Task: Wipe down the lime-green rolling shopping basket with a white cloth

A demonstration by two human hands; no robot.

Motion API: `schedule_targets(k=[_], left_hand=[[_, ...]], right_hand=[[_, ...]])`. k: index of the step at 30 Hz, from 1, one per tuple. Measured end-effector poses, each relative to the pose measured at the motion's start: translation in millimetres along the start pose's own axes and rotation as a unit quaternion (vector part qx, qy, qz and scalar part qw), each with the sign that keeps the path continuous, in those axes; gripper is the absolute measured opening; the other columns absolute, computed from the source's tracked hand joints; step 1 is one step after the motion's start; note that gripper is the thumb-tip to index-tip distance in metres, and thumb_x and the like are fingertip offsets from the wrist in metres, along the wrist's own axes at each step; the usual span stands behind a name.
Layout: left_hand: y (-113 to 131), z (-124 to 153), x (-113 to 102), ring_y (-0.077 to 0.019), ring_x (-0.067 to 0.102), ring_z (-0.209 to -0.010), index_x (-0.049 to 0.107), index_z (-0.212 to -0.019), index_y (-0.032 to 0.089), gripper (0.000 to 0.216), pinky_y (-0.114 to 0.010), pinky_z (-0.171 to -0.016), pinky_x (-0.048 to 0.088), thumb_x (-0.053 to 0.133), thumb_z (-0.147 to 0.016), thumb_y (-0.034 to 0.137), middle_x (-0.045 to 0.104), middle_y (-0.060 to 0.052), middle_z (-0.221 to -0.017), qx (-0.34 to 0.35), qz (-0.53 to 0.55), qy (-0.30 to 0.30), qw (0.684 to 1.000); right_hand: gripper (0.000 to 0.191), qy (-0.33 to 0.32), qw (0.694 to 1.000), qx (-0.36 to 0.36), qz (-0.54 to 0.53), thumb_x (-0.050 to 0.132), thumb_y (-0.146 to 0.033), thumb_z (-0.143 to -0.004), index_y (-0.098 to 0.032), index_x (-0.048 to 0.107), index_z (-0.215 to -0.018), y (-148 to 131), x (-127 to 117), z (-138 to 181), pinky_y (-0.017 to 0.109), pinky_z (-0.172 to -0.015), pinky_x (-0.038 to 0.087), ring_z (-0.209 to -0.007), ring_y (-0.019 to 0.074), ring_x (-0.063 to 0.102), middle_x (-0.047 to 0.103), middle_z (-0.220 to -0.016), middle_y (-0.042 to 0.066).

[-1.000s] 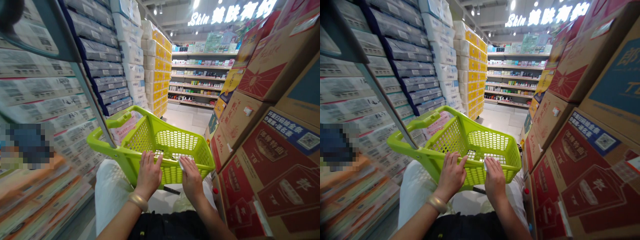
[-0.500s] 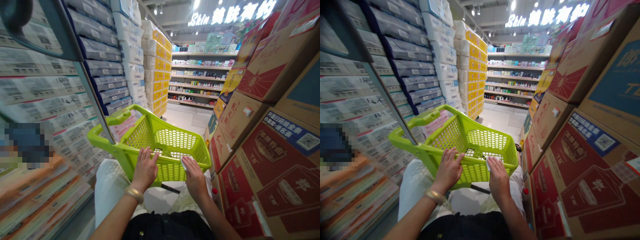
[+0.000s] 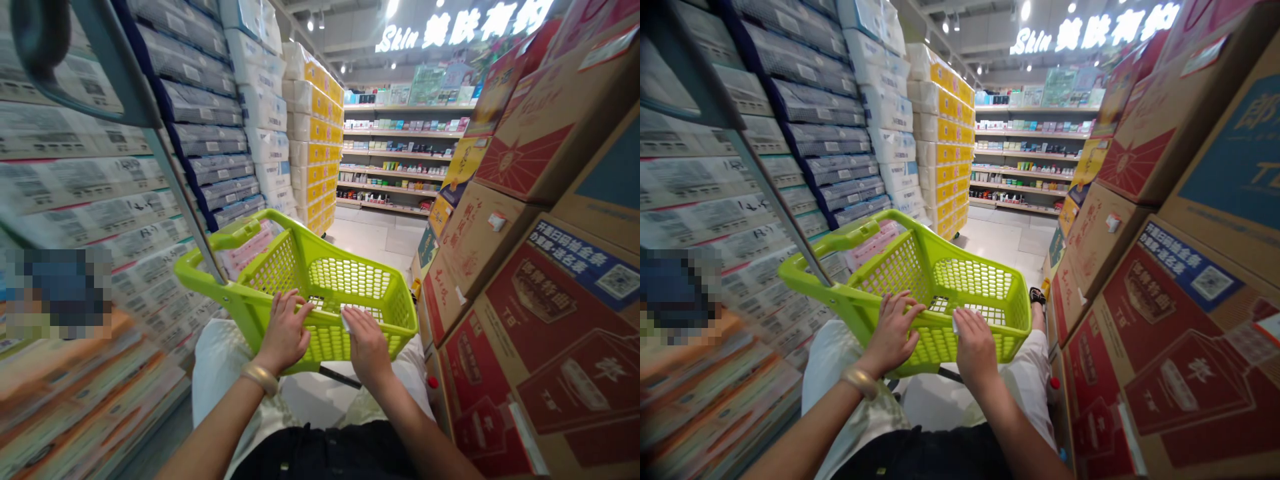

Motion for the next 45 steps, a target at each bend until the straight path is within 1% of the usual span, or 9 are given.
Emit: schedule_targets(k=[5, 13, 18, 23, 27, 33, 40, 42, 45], left_hand=[[0, 0, -2, -0.031, 0.043, -0.129, 0.065, -0.11, 0.02, 0.047, -0.056, -0.118, 0.022, 0.051, -0.066, 0.009, 0.06, -0.01, -0.11, 0.007, 0.016, -0.002, 1.0], [-17, -6, -3, -0.0313, 0.045, -0.128, 0.065, -0.105, 0.02, 0.043, -0.058, -0.117, 0.022, 0.051, -0.065, 0.01, 0.062, -0.01, -0.108, 0.016, 0.035, -0.004, 0.999], [-29, -9, -1, -0.033, 0.041, -0.133, 0.064, -0.106, 0.016, 0.038, -0.06, -0.119, 0.019, 0.05, -0.072, 0.013, 0.062, -0.012, -0.117, 0.019, 0.01, -0.012, 1.0], [0, 7, 13, -0.0314, 0.028, -0.144, 0.044, -0.14, 0.014, 0.063, -0.056, -0.12, 0.022, 0.051, -0.078, 0.015, 0.048, -0.013, -0.142, 0.046, -0.008, -0.026, 0.999], [14, 15, 25, -0.0308, 0.034, -0.139, 0.048, -0.137, 0.015, 0.059, -0.054, -0.117, 0.029, 0.051, -0.078, 0.012, 0.052, -0.013, -0.135, 0.039, 0.01, -0.032, 0.999], [21, 15, 24, -0.029, 0.041, -0.131, 0.051, -0.134, 0.019, 0.049, -0.052, -0.116, 0.031, 0.053, -0.085, 0.02, 0.055, -0.011, -0.125, 0.039, 0.015, -0.011, 0.999], [28, 18, 24, -0.0297, 0.043, -0.128, 0.055, -0.129, 0.017, 0.051, -0.052, -0.116, 0.03, 0.055, -0.079, 0.013, 0.057, -0.012, -0.122, 0.019, -0.023, 0.002, 1.0], [28, 17, 22, -0.0289, 0.047, -0.124, 0.057, -0.127, 0.019, 0.048, -0.052, -0.116, 0.029, 0.055, -0.079, 0.013, 0.059, -0.011, -0.117, 0.018, -0.032, 0.004, 0.999], [30, 15, 19, -0.0276, 0.05, -0.118, 0.059, -0.125, 0.02, 0.045, -0.051, -0.117, 0.029, 0.056, -0.081, 0.013, 0.06, -0.01, -0.112, 0.017, -0.036, 0.001, 0.999]], right_hand=[[0.05, -0.029, 0.999, -0.029, -0.007, 0.038, -0.002, -0.085, -0.018, 0.064, -0.125, -13, 8, -10, 0.044, -0.106, 0.048, -0.117, 0.0217, 0.063, 0.069, -0.124, 0.009], [0.052, -0.022, 1.0, -0.011, 0.017, 0.038, -0.001, -0.085, -0.019, 0.063, -0.127, 17, -28, 20, 0.045, -0.105, 0.05, -0.118, 0.0219, 0.063, 0.068, -0.125, 0.008], [0.05, -0.02, 1.0, -0.013, 0.017, 0.038, -0.003, -0.087, -0.019, 0.064, -0.126, 13, -34, 29, 0.045, -0.101, 0.052, -0.117, 0.0226, 0.064, 0.068, -0.125, 0.008], [0.05, -0.034, 0.999, -0.029, 0.009, 0.039, -0.002, -0.086, -0.018, 0.064, -0.127, -7, -19, 19, 0.045, -0.1, 0.053, -0.116, 0.023, 0.065, 0.068, -0.125, 0.009], [0.053, -0.049, 0.998, -0.045, -0.001, 0.037, 0.0, -0.085, -0.017, 0.063, -0.128, -14, -13, 14, 0.045, -0.101, 0.053, -0.118, 0.0232, 0.063, 0.068, -0.125, 0.009], [0.058, -0.036, 0.998, -0.046, 0.006, 0.039, 0.0, -0.085, -0.021, 0.056, -0.136, -8, -21, 26, 0.044, -0.105, 0.05, -0.123, 0.0218, 0.06, 0.065, -0.131, 0.008], [0.057, -0.041, 0.997, -0.069, -0.005, 0.039, -0.001, -0.084, -0.019, 0.057, -0.135, -34, 9, 2, 0.044, -0.106, 0.049, -0.122, 0.022, 0.06, 0.066, -0.129, 0.009], [0.058, -0.031, 0.997, -0.074, -0.01, 0.038, -0.001, -0.085, -0.019, 0.055, -0.137, -34, 6, 5, 0.044, -0.107, 0.049, -0.124, 0.0212, 0.059, 0.066, -0.13, 0.008], [0.059, -0.011, 0.998, -0.058, -0.005, 0.037, -0.001, -0.086, -0.022, 0.053, -0.139, -16, -15, 24, 0.043, -0.107, 0.048, -0.126, 0.0203, 0.058, 0.065, -0.131, 0.007]])
Point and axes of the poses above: each hand's wrist, its own z-axis away from the middle knuckle, its own x-axis out of the palm, y = z × x, the point moved 9 cm from there along -z, towards the middle knuckle
